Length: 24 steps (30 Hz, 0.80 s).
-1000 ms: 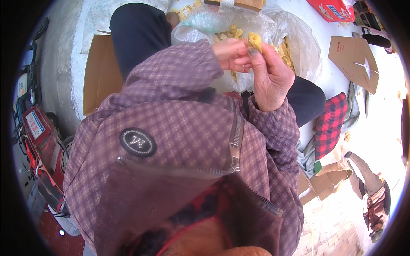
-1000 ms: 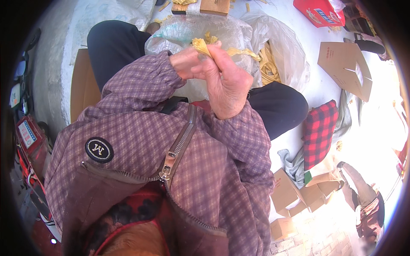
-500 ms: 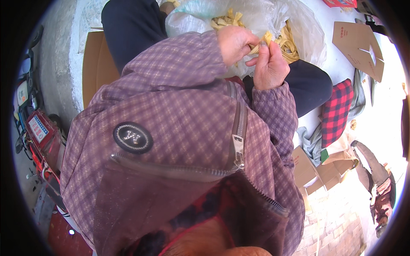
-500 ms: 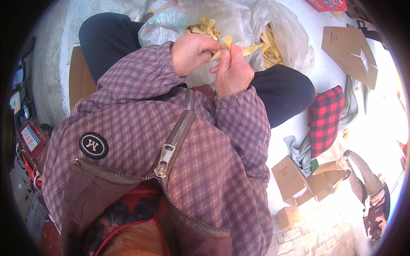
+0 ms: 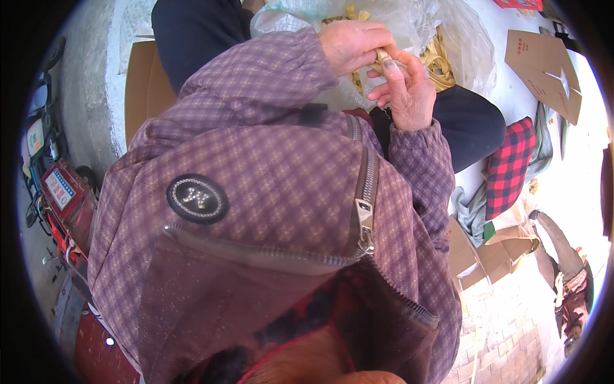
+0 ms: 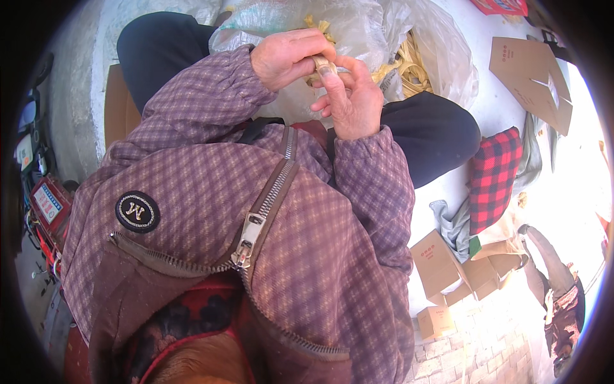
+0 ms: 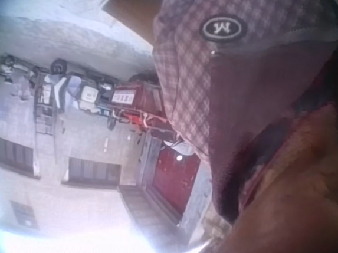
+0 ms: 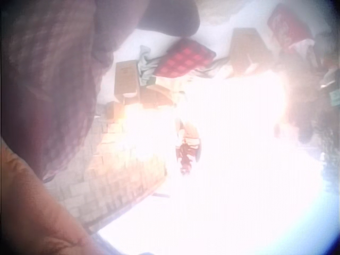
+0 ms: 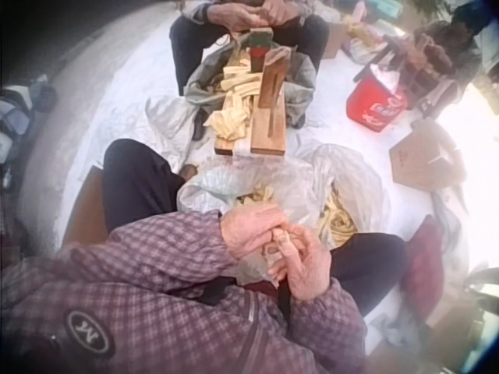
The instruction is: The person sits on the floor and repeatedly picks up flat, light-colored strips from a plastic bag, folds and twists them into small bundles, and places them into a clear plastic bag. The process is repetitive and focused on manual assembly of the craft items.
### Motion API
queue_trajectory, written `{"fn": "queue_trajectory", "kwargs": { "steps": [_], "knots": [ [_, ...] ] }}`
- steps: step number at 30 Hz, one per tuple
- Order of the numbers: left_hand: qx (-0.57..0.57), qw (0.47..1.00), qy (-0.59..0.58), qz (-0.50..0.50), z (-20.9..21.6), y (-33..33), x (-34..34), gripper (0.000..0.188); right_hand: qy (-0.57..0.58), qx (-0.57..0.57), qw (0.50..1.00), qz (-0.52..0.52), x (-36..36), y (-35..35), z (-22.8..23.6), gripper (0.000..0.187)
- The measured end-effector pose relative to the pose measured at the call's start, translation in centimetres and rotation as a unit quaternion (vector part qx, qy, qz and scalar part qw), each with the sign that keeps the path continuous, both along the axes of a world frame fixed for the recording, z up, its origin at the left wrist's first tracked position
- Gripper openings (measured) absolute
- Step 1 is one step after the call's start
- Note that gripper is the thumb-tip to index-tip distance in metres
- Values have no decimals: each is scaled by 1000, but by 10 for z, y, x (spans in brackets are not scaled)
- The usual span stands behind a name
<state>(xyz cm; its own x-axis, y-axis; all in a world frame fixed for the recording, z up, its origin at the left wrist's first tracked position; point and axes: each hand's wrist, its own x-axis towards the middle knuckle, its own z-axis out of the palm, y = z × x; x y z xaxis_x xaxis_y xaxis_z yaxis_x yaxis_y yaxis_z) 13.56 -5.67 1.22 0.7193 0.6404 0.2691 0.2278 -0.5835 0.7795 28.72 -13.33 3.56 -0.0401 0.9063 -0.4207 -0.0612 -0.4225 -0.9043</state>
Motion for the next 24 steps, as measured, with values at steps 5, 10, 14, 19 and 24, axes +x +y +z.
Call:
{"fn": "queue_trajectory", "kwargs": {
  "steps": [5,10,14,19,24],
  "knots": [
    [-350,929,-94,74,-7,-4,3,13,-78,73,993,-46,-4,-3,-7,28],
    [-342,937,-71,31,-4,-2,0,16,45,5,995,-87,9,0,-22,23],
    [-212,976,-37,22,-9,-8,-1,21,178,-66,980,-64,22,-3,-32,24],
    [-195,981,-1,12,-10,-4,-3,20,266,-95,958,-46,28,-4,-41,28],
    [-208,978,-15,23,-16,-9,-6,16,168,-51,983,-54,14,-7,-34,39]
  ]
}}
